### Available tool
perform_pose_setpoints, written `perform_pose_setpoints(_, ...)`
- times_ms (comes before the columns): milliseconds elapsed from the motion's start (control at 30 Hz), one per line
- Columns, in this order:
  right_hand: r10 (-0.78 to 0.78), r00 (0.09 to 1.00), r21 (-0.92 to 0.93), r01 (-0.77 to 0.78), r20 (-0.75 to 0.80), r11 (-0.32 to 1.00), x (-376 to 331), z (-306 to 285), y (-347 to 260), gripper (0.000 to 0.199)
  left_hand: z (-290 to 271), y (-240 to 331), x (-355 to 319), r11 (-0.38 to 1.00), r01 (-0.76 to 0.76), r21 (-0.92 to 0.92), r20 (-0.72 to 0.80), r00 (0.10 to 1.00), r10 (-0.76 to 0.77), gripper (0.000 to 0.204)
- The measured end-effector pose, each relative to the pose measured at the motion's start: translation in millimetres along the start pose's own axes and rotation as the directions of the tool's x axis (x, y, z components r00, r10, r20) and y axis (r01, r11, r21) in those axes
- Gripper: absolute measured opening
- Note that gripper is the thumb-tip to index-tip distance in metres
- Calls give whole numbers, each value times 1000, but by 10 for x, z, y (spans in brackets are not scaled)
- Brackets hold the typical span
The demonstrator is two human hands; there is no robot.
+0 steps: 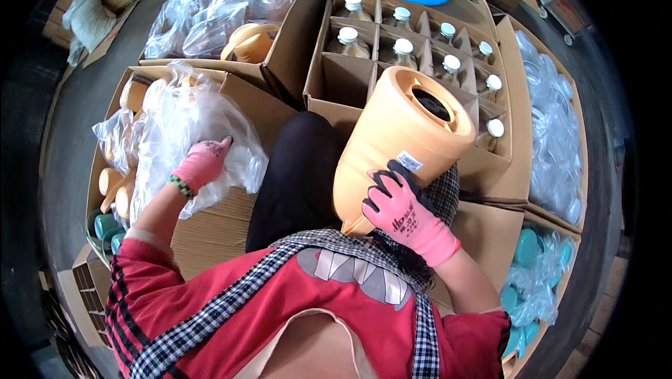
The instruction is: The person sits on the floor in a warehouse and packs electric kettles into cardboard boxes. They remove the lids from the kettles, place the metal inner components inside the kettle bodies, and then place the assembled units into clear plastic bags. The person then places the bagged kettles into a cardboard box.
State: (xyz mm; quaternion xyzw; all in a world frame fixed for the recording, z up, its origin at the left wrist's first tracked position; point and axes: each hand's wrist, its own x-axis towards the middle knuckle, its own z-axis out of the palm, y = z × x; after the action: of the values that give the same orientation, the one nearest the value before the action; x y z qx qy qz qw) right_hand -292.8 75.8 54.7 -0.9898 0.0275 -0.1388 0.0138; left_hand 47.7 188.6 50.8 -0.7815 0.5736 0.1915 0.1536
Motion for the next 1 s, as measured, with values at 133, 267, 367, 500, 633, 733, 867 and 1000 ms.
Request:
perform_pose_setpoints(133,4,995,-19,-2,103,1000,51,-4,-41,9,25,-384,153,845,-52,-532,-517,810,-275,35)
perform_pose_setpoints(267,83,969,-160,-46,233,986,180,31,-96,12,-686,282,-1,871,-457,-179,-984,102,-149,34)
perform_pose_setpoints(367,57,956,-122,-22,287,992,241,-75,-125,31,-702,683,-65,751,-594,288,-948,-67,311,25)
perform_pose_setpoints(500,420,889,902,-323,185,287,122,-589,-49,62,-606,953,-228,629,-657,415,-830,10,558,12)
perform_pose_setpoints(633,610,740,828,132,283,-545,267,-632,119,41,-394,1197,-203,361,-832,421,-694,-40,719,26)
perform_pose_setpoints(733,762,617,956,52,197,-289,388,-624,140,23,-467,1285,-311,552,-827,106,-537,419,732,55)
perform_pose_setpoints(867,600,756,939,52,-260,341,396,-580,-80,36,-366,1145,-228,-800,-79,-595,-505,811,295,55)
perform_pose_setpoints(1000,-2,978,837,-177,209,517,406,-713,-47,48,-627,767,256,-736,-335,-588,-520,854,27,44)
